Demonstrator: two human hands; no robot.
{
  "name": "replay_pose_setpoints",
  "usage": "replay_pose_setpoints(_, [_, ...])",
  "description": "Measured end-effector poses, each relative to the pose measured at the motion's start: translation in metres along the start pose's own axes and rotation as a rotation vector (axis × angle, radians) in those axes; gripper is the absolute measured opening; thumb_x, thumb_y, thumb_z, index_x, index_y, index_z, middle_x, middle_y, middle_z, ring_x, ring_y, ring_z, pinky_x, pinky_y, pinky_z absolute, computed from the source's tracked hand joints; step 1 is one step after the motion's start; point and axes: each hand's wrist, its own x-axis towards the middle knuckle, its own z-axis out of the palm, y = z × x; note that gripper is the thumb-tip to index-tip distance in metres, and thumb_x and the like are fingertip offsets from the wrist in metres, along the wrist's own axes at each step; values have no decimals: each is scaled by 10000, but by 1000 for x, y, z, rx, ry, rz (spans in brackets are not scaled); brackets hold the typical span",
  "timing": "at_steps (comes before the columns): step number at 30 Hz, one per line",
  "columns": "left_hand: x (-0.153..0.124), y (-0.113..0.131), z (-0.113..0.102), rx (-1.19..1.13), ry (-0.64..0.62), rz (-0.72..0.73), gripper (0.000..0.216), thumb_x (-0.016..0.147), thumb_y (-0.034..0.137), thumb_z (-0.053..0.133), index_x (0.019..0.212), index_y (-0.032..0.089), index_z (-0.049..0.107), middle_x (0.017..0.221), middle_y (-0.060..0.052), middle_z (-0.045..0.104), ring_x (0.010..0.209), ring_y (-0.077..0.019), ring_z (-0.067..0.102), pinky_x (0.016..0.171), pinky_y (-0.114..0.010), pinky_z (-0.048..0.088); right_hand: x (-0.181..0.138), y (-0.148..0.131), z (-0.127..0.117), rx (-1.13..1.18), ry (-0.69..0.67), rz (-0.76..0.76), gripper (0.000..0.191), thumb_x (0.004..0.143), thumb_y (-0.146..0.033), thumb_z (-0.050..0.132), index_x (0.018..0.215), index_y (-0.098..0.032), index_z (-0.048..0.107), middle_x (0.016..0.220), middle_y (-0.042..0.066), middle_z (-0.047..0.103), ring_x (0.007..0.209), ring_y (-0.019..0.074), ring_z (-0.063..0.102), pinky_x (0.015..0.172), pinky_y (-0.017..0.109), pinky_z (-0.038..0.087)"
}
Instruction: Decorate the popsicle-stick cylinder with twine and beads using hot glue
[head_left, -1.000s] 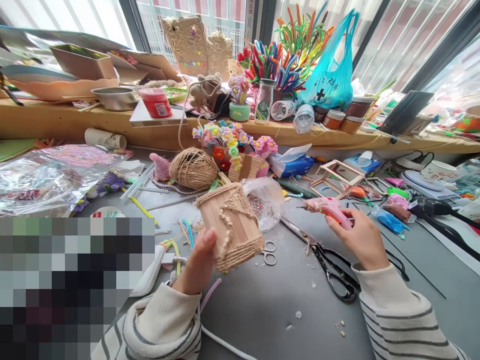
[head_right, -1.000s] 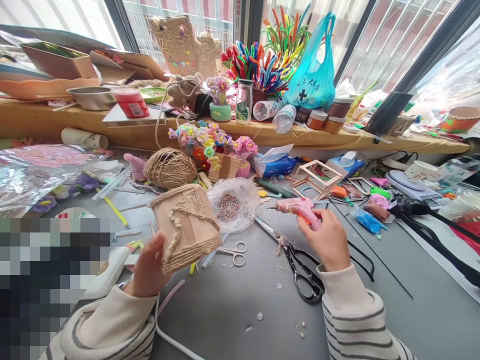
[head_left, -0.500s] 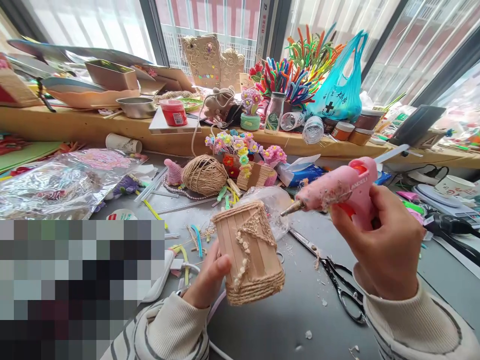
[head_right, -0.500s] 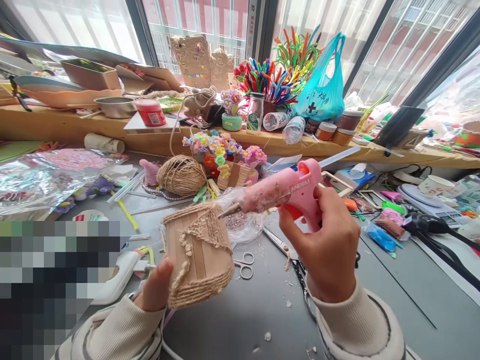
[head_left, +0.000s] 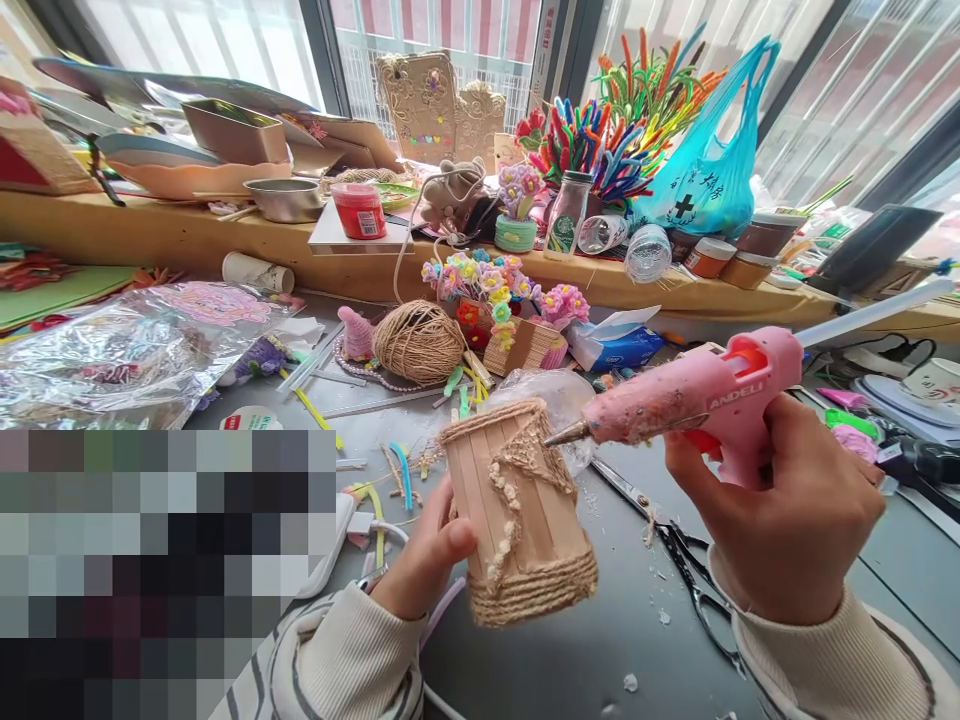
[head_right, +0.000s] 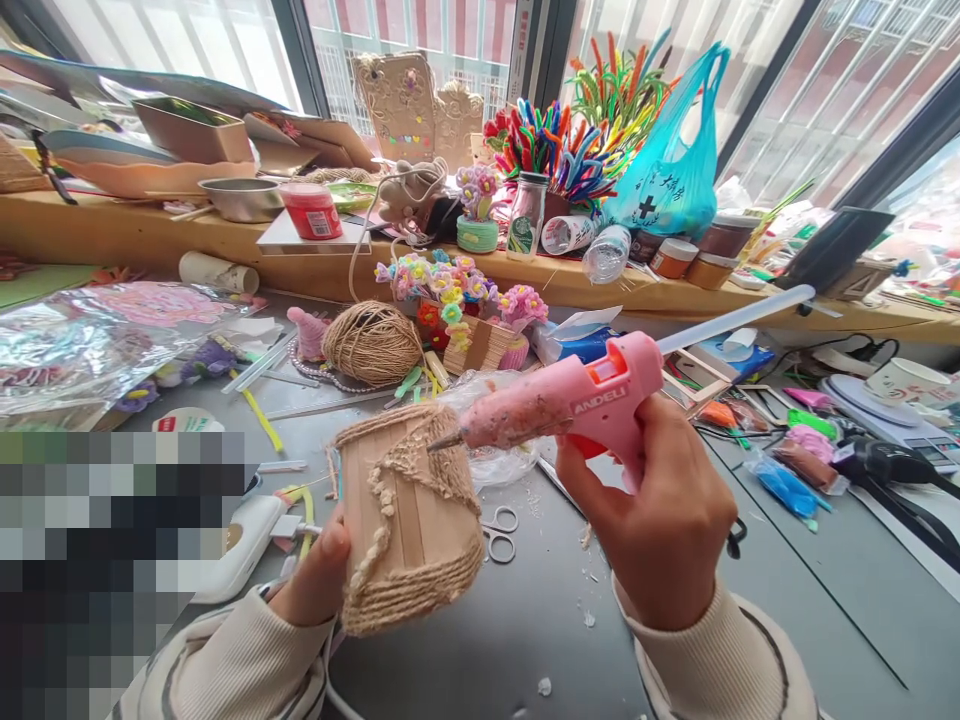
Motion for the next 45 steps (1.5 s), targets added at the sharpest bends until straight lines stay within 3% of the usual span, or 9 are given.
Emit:
replay_pose_setpoints(7, [2,0,0,8,-23,14,707,589,566,717,1213,272,558,1150,-57,651,1220,-363,461,1005,-479,379,-1,-1,1,1,9,-31,233,745,-343,626,820,-155,512,671,16,564,572,113,504,526,269,335])
replay_pose_setpoints(21, [6,-5,-7,66,-27,-7,705,602,567,691,1222,262,546,1174,-67,638,1201,-370,473,979,-497,396,0,-3,0,-21,-25,-3,221,783,-365,565,820,-159,492,655,19,554,552,115,487,522,272,337])
replay_pose_setpoints(31, [8,-8,-9,82,-25,1,650,604,579,668,1197,335,563,1107,-4,651,1189,-340,486,1011,-493,373,-2,-1,0,-9,-27,-20,208,773,-327,594,791,-139,506,680,38,579,581,116,522,522,265,340])
replay_pose_setpoints(39, [4,-11,-11,24,5,-15,789,576,607,685,1266,274,497,1234,-76,599,1235,-381,436,1020,-532,335,0,0,0,-3,-30,-57,198,783,-309,595,733,-154,483,650,44,560,609,142,546,518,279,326])
replay_pose_setpoints(45, [3,-9,-9,18,53,-14,643,573,563,716,1141,286,594,1215,-47,621,1264,-376,408,1040,-496,330,0,0,-1,-4,-45,-42,183,785,-322,587,725,-183,485,600,21,522,624,164,544,518,287,339])
